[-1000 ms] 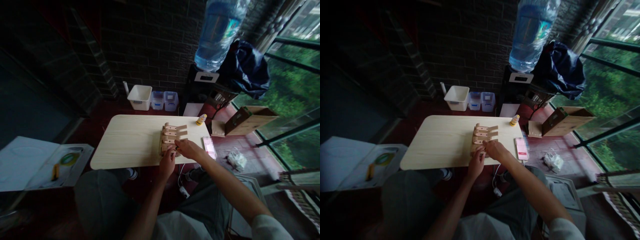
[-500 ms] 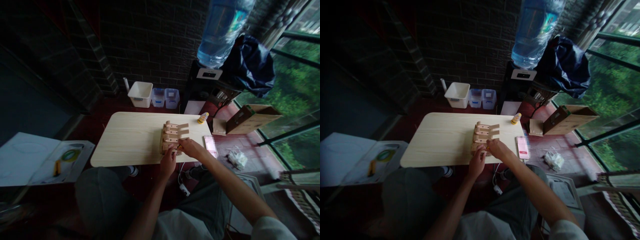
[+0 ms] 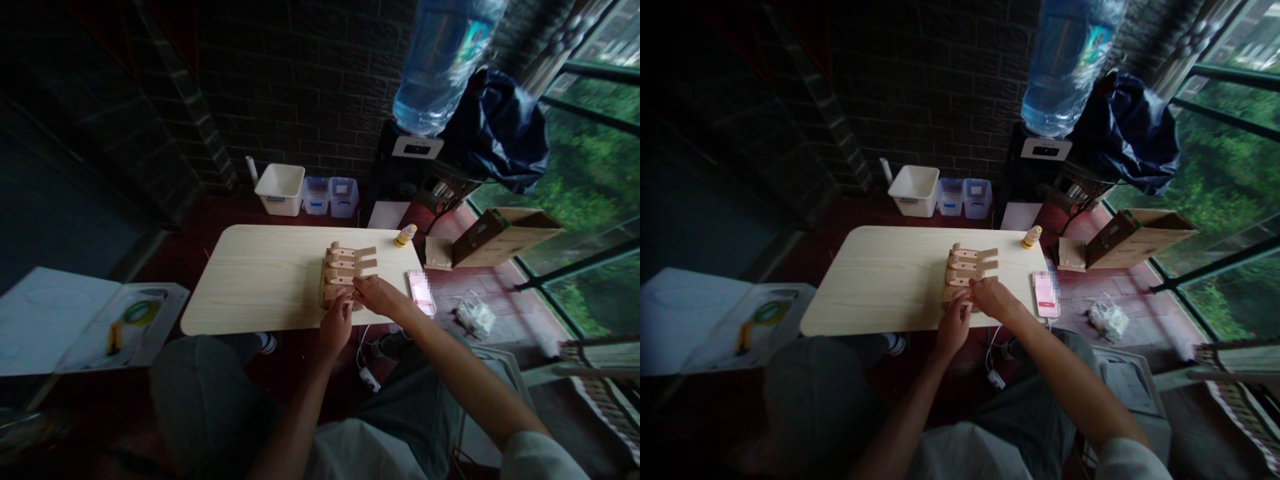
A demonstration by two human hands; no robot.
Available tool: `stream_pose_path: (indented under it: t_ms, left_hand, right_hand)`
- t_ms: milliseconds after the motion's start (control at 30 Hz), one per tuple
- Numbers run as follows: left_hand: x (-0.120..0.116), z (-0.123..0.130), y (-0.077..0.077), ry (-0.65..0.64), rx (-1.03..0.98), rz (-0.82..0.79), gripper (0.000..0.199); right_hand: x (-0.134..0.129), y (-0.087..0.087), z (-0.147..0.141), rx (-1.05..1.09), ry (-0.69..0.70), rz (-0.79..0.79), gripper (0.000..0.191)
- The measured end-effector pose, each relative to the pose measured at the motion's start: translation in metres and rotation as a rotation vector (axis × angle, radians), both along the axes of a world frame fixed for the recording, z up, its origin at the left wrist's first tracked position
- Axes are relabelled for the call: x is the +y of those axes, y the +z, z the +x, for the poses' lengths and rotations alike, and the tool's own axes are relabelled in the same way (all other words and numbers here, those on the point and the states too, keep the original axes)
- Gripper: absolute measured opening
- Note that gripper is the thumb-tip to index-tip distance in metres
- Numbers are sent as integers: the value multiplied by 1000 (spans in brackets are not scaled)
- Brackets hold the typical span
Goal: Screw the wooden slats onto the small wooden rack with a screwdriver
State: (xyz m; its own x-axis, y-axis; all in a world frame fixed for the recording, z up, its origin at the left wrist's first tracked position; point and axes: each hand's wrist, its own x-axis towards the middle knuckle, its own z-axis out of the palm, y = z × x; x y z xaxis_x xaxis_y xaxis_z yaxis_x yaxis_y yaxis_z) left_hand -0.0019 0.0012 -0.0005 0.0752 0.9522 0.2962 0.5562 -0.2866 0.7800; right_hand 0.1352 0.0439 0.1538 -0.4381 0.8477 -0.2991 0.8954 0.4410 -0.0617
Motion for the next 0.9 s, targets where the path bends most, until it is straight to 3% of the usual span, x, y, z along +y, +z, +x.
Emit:
stream_pose_path:
  t_ms: [233, 500, 700, 900]
  left_hand:
    - [0, 1, 2, 0, 18, 4, 30]
    - [0, 1, 6, -17, -6, 22, 36]
    - [1, -1, 4, -22, 0, -2, 34]
    - [0, -1, 2, -14, -12, -5, 28]
  right_hand:
    - [-4, -3, 2, 13, -82, 19, 34]
    - [-4, 13, 0, 0, 27, 11, 23]
    - [-1, 2, -1, -27, 88, 24, 23]
    - [5, -4, 0, -31, 17, -21, 29]
